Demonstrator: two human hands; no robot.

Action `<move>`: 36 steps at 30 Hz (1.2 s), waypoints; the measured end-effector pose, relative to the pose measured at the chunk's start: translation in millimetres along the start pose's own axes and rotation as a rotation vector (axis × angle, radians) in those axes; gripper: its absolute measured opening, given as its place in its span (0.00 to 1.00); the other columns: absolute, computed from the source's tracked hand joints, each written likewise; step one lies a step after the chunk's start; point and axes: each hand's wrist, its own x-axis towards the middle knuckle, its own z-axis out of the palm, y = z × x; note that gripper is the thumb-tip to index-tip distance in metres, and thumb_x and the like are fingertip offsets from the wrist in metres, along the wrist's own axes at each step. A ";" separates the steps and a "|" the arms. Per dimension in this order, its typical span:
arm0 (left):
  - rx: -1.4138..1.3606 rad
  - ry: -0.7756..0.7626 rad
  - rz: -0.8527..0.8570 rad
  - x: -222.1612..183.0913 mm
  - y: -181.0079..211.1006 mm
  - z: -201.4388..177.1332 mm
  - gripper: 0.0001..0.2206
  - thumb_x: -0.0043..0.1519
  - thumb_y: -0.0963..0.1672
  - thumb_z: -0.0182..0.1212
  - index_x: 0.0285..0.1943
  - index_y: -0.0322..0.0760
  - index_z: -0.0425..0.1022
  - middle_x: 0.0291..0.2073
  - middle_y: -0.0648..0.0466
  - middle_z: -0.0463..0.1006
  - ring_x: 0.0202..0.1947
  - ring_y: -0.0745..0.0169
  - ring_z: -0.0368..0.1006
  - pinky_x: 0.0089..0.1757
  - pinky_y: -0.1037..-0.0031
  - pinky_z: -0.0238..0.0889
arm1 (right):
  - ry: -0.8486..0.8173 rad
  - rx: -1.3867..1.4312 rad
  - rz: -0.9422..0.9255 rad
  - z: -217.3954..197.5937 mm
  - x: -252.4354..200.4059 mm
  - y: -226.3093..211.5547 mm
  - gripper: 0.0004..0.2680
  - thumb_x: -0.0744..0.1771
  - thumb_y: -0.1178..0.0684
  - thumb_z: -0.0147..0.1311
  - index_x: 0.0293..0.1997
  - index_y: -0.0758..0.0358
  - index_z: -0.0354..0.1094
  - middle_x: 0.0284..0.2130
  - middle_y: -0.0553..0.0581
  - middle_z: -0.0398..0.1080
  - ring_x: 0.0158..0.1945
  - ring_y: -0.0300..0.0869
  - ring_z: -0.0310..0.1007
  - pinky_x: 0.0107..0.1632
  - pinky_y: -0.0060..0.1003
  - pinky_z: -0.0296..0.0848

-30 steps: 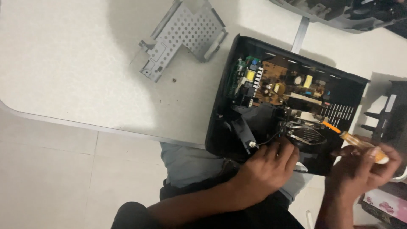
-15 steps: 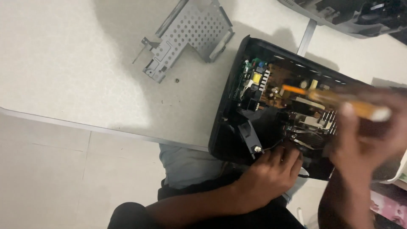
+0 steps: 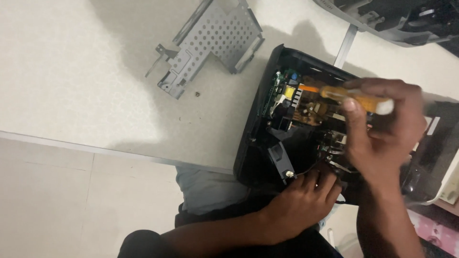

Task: Disassembling and repairing the internal components of a projector using a screwdriver and manual repositioning of parts.

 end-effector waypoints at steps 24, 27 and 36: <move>0.019 0.000 0.011 0.8 0.2 -0.7 0.04 0.73 0.43 0.53 0.48 0.45 0.74 0.41 0.56 0.73 0.41 0.60 0.74 0.38 0.74 0.65 | -0.022 -0.158 -0.040 19.4 18.1 4.9 0.07 0.74 0.63 0.59 0.50 0.78 0.65 0.43 0.71 0.72 0.43 0.54 0.73 0.43 0.43 0.72; 0.036 -0.001 0.017 2.6 -1.6 -4.6 0.04 0.73 0.43 0.53 0.50 0.45 0.74 0.41 0.57 0.73 0.40 0.62 0.73 0.37 0.77 0.64 | -0.031 -0.191 -0.142 20.7 21.7 9.1 0.05 0.74 0.64 0.60 0.47 0.77 0.68 0.39 0.69 0.73 0.41 0.53 0.73 0.44 0.42 0.73; 0.044 0.010 0.018 1.4 -1.0 -2.6 0.04 0.72 0.43 0.52 0.49 0.44 0.74 0.40 0.56 0.72 0.36 0.63 0.71 0.34 0.76 0.63 | -0.085 -0.278 -0.028 16.1 38.6 -4.4 0.11 0.74 0.58 0.66 0.49 0.79 0.68 0.37 0.68 0.73 0.32 0.48 0.75 0.28 0.34 0.76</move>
